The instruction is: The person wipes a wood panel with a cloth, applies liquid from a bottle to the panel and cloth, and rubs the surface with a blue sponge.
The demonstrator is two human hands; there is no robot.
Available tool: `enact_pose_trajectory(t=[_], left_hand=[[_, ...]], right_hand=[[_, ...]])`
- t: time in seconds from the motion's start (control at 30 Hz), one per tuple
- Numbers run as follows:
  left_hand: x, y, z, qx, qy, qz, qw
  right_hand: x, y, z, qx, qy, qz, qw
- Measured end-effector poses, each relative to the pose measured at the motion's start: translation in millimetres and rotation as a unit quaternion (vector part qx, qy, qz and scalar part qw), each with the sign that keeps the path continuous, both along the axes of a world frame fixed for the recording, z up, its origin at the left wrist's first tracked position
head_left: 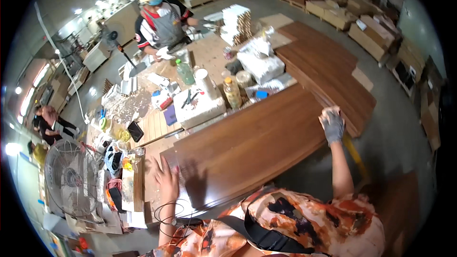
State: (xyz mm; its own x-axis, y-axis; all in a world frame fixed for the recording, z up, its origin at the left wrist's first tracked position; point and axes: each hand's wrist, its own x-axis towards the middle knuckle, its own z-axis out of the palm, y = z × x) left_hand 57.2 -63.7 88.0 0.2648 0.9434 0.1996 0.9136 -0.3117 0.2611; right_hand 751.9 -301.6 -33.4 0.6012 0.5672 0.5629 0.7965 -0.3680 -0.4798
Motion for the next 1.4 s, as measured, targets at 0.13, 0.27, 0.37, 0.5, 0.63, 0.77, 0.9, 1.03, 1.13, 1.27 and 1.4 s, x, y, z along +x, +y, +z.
enact_pose_trajectory(t=[0.13, 0.27, 0.37, 0.5, 0.63, 0.77, 0.9, 1.03, 1.13, 1.27, 1.4], left_hand=[[-53, -91, -60, -0.132, 0.053, 0.056, 0.988], [-36, -121, -64, -0.171, -0.034, -0.068, 0.982], [-40, -145, -30, -0.138, 0.0, -0.062, 0.988], [-52, -122, -56, -0.149, 0.036, -0.114, 0.982], [-78, -138, -47, -0.115, -0.037, -0.147, 0.982], [-87, -126, -53, -0.114, -0.095, -0.197, 0.969], [-120, -122, -41, -0.076, -0.198, -0.204, 0.956], [-81, -103, 40, 0.023, -0.229, -0.155, 0.961], [-83, -85, 68, 0.03, -0.373, -0.131, 0.918], [-63, -59, 88, 0.058, -0.494, -0.157, 0.853], [-71, -31, 70, 0.064, -0.627, -0.106, 0.769]], right_hand=[[-8, 3, -12, 0.006, 0.032, -0.001, 0.999], [55, -19, -48, 0.207, 0.485, 0.04, 0.849], [22, 8, -26, 0.12, 0.566, -0.036, 0.815], [47, -34, -36, 0.156, 0.536, -0.023, 0.829], [-14, -49, 2, 0.149, 0.536, -0.101, 0.825], [4, -115, -23, 0.267, 0.515, 0.0, 0.815], [-29, -102, 44, 0.25, 0.521, 0.037, 0.815], [4, -106, 104, 0.27, 0.439, 0.097, 0.852], [15, -80, 151, 0.285, 0.405, 0.155, 0.854], [52, -70, 212, 0.143, 0.282, 0.143, 0.938], [1, -25, 286, 0.126, 0.298, 0.062, 0.944]])
